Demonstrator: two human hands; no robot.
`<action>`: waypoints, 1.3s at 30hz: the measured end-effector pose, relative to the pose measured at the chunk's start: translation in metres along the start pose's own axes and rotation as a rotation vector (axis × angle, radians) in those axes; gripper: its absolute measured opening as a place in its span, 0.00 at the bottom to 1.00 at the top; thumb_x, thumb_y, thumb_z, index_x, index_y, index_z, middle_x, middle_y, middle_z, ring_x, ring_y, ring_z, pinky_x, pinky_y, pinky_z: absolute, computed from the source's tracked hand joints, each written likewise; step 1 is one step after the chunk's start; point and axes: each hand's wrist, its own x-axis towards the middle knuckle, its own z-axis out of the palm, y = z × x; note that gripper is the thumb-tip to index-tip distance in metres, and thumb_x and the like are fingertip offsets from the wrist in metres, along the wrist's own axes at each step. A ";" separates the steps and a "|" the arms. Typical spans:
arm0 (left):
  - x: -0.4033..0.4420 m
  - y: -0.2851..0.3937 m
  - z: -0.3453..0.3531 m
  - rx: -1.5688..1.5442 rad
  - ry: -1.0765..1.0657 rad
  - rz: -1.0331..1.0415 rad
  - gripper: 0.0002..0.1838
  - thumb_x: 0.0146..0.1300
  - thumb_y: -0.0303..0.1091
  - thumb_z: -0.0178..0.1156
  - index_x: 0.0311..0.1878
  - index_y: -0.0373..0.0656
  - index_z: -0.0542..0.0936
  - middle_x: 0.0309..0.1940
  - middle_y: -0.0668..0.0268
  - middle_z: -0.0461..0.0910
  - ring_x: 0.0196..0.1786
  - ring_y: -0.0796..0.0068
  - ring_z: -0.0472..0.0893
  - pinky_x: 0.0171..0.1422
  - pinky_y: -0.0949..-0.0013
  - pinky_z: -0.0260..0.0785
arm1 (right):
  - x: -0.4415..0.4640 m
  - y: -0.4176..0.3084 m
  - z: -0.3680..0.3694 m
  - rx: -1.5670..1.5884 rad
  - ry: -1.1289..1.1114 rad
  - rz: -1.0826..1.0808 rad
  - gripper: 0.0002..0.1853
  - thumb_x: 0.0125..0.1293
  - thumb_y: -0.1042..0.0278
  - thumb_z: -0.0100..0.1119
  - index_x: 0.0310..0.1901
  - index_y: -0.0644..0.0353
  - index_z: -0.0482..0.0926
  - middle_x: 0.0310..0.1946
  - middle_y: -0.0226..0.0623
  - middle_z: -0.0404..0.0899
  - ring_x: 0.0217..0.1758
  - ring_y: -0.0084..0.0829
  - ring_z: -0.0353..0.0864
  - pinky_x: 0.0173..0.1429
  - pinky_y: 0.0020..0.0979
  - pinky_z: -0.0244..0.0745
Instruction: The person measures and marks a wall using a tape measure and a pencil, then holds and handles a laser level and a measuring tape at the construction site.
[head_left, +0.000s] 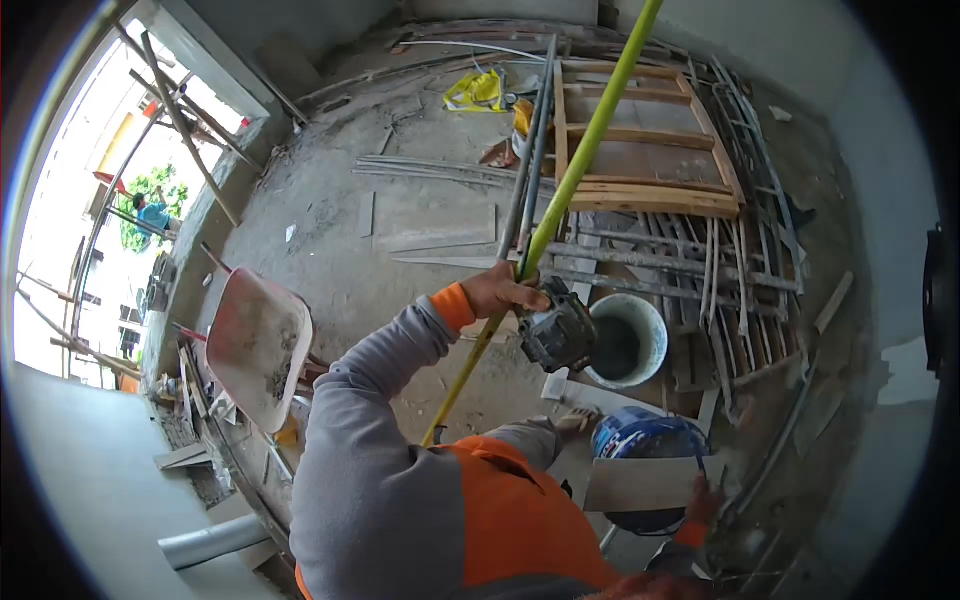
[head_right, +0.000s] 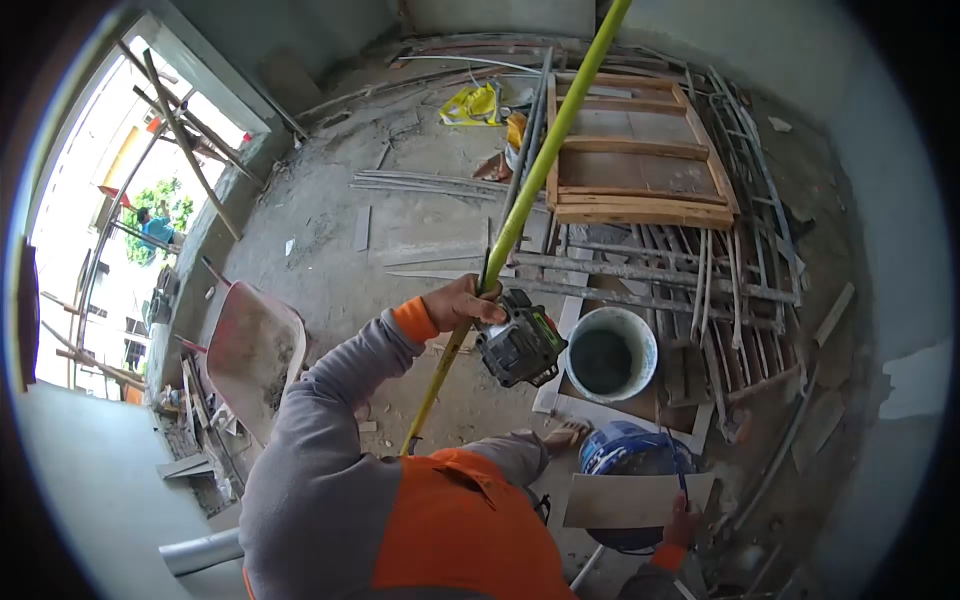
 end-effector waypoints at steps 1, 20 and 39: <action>-0.019 0.002 -0.007 0.016 -0.002 0.021 0.21 0.48 0.37 0.71 0.20 0.52 0.63 0.18 0.76 0.65 0.24 0.84 0.65 0.30 0.77 0.55 | -0.011 0.003 0.012 0.011 0.002 -0.028 0.25 0.64 0.48 0.57 0.31 0.69 0.81 0.23 0.46 0.80 0.28 0.42 0.79 0.36 0.45 0.69; -0.101 -0.019 -0.164 0.142 -0.180 -0.179 0.23 0.44 0.37 0.72 0.19 0.50 0.61 0.18 0.75 0.65 0.22 0.84 0.67 0.26 0.75 0.59 | -0.191 0.025 0.190 -0.146 -0.263 0.286 0.24 0.65 0.48 0.55 0.23 0.64 0.74 0.16 0.42 0.72 0.18 0.34 0.72 0.26 0.40 0.61; -0.091 -0.050 -0.150 0.089 -0.190 -0.349 0.33 0.38 0.38 0.76 0.48 0.34 0.73 0.40 0.63 0.79 0.43 0.71 0.79 0.50 0.67 0.72 | -0.237 0.081 0.304 -0.059 -0.190 0.784 0.28 0.63 0.44 0.52 0.44 0.68 0.78 0.30 0.47 0.82 0.35 0.43 0.83 0.46 0.39 0.76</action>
